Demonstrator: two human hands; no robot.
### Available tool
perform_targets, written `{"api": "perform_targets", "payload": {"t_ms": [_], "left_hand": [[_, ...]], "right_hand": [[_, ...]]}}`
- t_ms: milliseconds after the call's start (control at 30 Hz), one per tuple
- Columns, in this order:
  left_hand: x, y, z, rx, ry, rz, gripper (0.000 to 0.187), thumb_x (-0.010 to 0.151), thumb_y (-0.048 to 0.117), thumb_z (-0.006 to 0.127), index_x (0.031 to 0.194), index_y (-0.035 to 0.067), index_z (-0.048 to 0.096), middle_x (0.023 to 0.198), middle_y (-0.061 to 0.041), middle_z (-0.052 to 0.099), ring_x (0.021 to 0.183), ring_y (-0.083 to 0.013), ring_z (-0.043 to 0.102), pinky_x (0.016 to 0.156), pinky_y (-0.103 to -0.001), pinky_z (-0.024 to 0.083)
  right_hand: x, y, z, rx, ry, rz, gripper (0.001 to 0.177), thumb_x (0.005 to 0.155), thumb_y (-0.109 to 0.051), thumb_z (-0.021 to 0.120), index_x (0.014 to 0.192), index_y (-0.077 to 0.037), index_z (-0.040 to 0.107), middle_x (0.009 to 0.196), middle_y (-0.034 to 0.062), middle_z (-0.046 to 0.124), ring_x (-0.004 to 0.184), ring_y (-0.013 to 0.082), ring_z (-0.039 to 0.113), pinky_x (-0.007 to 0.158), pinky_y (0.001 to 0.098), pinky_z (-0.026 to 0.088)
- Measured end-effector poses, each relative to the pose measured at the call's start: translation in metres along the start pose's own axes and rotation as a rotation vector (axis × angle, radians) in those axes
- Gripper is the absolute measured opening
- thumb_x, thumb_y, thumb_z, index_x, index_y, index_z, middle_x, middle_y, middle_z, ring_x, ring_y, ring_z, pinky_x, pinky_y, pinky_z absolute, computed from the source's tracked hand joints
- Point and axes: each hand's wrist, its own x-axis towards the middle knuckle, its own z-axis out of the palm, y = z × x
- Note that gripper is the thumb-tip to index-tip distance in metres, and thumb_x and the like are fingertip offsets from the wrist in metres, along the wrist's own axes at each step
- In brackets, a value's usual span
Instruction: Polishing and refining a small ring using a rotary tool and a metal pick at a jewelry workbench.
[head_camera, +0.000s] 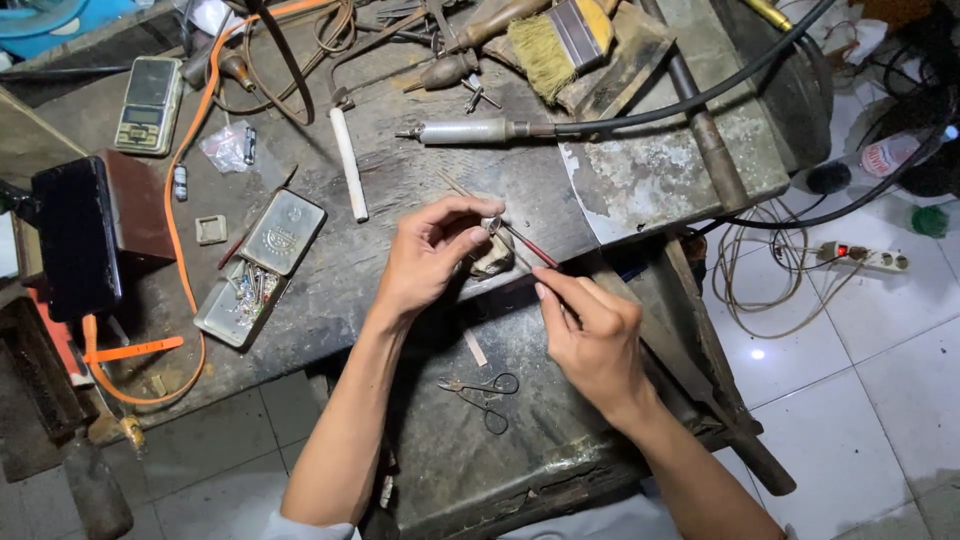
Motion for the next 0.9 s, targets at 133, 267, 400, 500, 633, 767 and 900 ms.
{"api": "perform_targets", "payload": {"t_ms": [133, 267, 400, 500, 633, 767, 900], "left_hand": [[0.001, -0.005, -0.001, -0.013, -0.003, -0.014, 0.022, 0.094, 0.007, 0.073, 0.115, 0.001, 0.072, 0.115, -0.014, 0.072, 0.11, -0.0142, 0.065, 0.098, -0.03, 0.057], [0.003, -0.006, -0.002, -0.044, -0.032, -0.024, 0.021, 0.093, 0.007, 0.074, 0.112, 0.0, 0.072, 0.116, -0.017, 0.072, 0.113, -0.0182, 0.066, 0.099, -0.032, 0.055], [0.004, -0.009, -0.004, -0.054, -0.03, -0.053, 0.019, 0.093, 0.006, 0.073, 0.111, -0.001, 0.073, 0.117, -0.02, 0.072, 0.113, -0.0192, 0.065, 0.099, -0.033, 0.055], [0.005, -0.018, -0.007, -0.065, -0.019, -0.043, 0.014, 0.093, 0.003, 0.073, 0.107, -0.002, 0.073, 0.117, -0.021, 0.072, 0.115, -0.0231, 0.065, 0.098, -0.035, 0.056], [0.006, -0.006, -0.005, 0.061, -0.068, -0.139, 0.015, 0.09, 0.011, 0.074, 0.104, 0.008, 0.074, 0.121, -0.017, 0.073, 0.123, -0.0227, 0.067, 0.107, -0.032, 0.051], [0.004, -0.007, -0.005, -0.231, -0.089, -0.196, 0.056, 0.091, -0.005, 0.07, 0.135, 0.004, 0.036, 0.109, -0.024, 0.071, 0.1, -0.0184, 0.068, 0.094, -0.027, 0.055], [0.005, -0.004, -0.005, -0.236, -0.083, -0.217, 0.059, 0.091, -0.007, 0.069, 0.129, 0.009, 0.027, 0.11, -0.023, 0.071, 0.095, -0.0155, 0.067, 0.09, -0.023, 0.055]], "right_hand": [[-0.002, -0.006, -0.003, -0.043, 0.005, -0.013, 0.019, 0.091, 0.002, 0.07, 0.104, -0.008, 0.079, 0.078, 0.0078, 0.074, 0.057, 0.0231, 0.068, 0.05, 0.0308, 0.052], [0.002, -0.005, -0.002, -0.072, -0.044, -0.009, 0.019, 0.091, 0.003, 0.067, 0.104, -0.006, 0.077, 0.075, 0.0085, 0.071, 0.056, 0.0213, 0.066, 0.05, 0.0284, 0.052], [0.013, -0.004, 0.003, -0.07, -0.081, -0.038, 0.019, 0.092, 0.005, 0.066, 0.105, -0.003, 0.076, 0.071, 0.01, 0.067, 0.058, 0.0229, 0.067, 0.05, 0.028, 0.053], [0.009, -0.014, -0.007, -0.048, -0.139, 0.002, 0.018, 0.094, 0.002, 0.064, 0.105, -0.004, 0.077, 0.069, 0.0086, 0.066, 0.057, 0.0227, 0.068, 0.049, 0.0296, 0.053], [0.006, -0.012, -0.004, -0.025, -0.164, -0.021, 0.029, 0.091, 0.013, 0.066, 0.12, 0.008, 0.07, 0.07, 0.0058, 0.059, 0.05, 0.0118, 0.046, 0.044, 0.0274, 0.037], [0.019, -0.002, 0.016, 0.019, -0.089, -0.027, 0.017, 0.093, 0.007, 0.064, 0.105, 0.001, 0.075, 0.077, 0.0153, 0.072, 0.073, 0.0301, 0.075, 0.062, 0.0321, 0.059], [0.015, -0.019, 0.0, 0.083, -0.094, 0.036, 0.014, 0.095, 0.005, 0.063, 0.102, 0.001, 0.075, 0.081, 0.0161, 0.075, 0.075, 0.03, 0.077, 0.062, 0.0308, 0.059]]}}
